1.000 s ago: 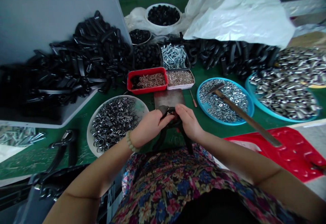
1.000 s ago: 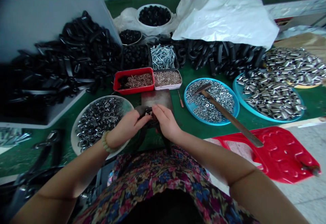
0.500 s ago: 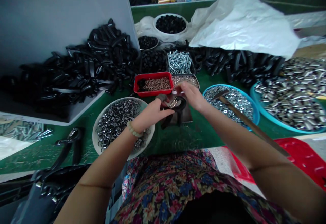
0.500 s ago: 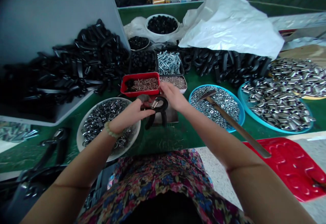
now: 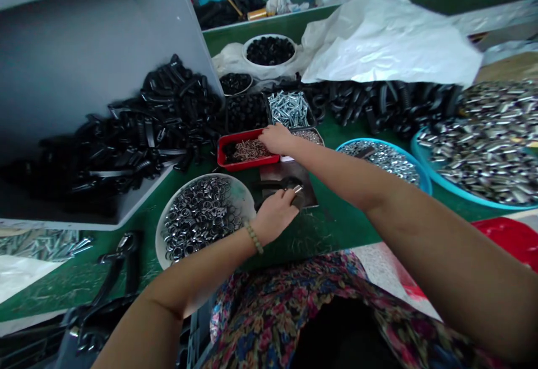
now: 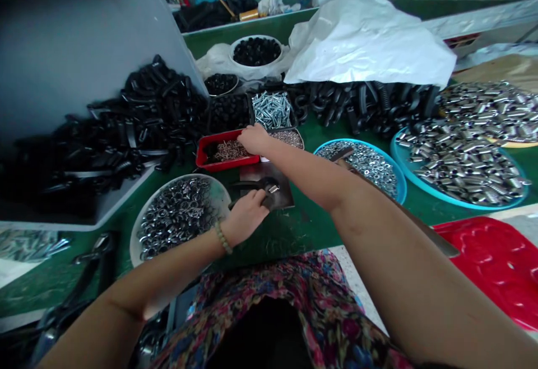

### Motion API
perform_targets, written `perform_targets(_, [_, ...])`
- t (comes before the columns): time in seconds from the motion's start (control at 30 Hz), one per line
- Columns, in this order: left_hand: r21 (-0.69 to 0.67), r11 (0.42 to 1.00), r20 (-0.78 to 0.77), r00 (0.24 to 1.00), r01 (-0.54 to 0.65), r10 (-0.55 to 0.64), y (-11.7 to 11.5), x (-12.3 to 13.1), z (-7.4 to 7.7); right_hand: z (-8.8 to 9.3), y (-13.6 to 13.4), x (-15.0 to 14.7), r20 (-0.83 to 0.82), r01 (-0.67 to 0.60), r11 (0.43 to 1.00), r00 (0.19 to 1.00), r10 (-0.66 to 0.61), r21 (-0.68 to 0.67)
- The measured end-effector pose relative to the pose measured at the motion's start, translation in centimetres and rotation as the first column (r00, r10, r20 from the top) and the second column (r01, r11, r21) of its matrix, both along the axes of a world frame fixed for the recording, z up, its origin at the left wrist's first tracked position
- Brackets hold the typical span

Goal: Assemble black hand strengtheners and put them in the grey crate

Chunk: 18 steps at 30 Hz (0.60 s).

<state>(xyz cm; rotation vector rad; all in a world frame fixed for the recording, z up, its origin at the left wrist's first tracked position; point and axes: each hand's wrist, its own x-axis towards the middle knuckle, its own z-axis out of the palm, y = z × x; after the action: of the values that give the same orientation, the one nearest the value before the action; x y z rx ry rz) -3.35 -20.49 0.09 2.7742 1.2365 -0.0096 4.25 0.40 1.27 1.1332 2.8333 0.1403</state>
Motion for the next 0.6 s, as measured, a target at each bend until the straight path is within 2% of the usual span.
perform_targets(0.03, [-0.006,1.000,-0.003,1.000,0.012,-0.012,0.2,0.0,-0.5,0.0,0.0,0.1,-0.009,-0.003,1.000,1.000,0.003,0.011])
perform_targets(0.1, [0.003,1.000,0.021,1.000,-0.015,0.015,1.7,-0.7,-0.3,0.0,-0.2,0.2,-0.017,-0.008,1.000,1.000,0.008,0.027])
perform_targets(0.17, [0.045,0.984,0.057,0.983,-0.174,0.172,4.8,-2.6,1.0,-0.1,-0.2,0.1,-0.007,-0.020,1.000,1.000,0.020,0.024])
perform_targets(0.23, [0.111,0.882,0.110,0.887,-0.459,0.448,8.6,-5.0,2.5,-0.1,-0.2,-0.2,0.012,-0.033,0.999,0.999,0.033,0.010])
perform_targets(0.3, [0.089,0.848,0.112,0.852,-0.522,0.512,12.0,-7.2,3.5,-0.1,-0.2,-0.4,0.020,-0.033,0.999,0.999,0.033,0.008])
perform_targets(0.37, [0.041,0.851,0.107,0.849,-0.524,0.517,14.2,-8.6,3.5,-0.1,0.0,-0.5,0.030,-0.027,1.000,0.999,0.027,0.008])
perform_targets(0.47, [-0.007,0.840,0.129,0.833,-0.543,0.539,15.5,-9.1,2.5,-0.2,0.2,-0.4,0.055,-0.026,1.000,0.998,0.026,-0.008])
perform_targets(0.6, [-0.029,0.830,0.219,0.807,-0.557,0.549,15.2,-8.8,1.6,-0.2,0.1,-0.1,0.022,-0.015,1.000,1.000,0.015,0.000])
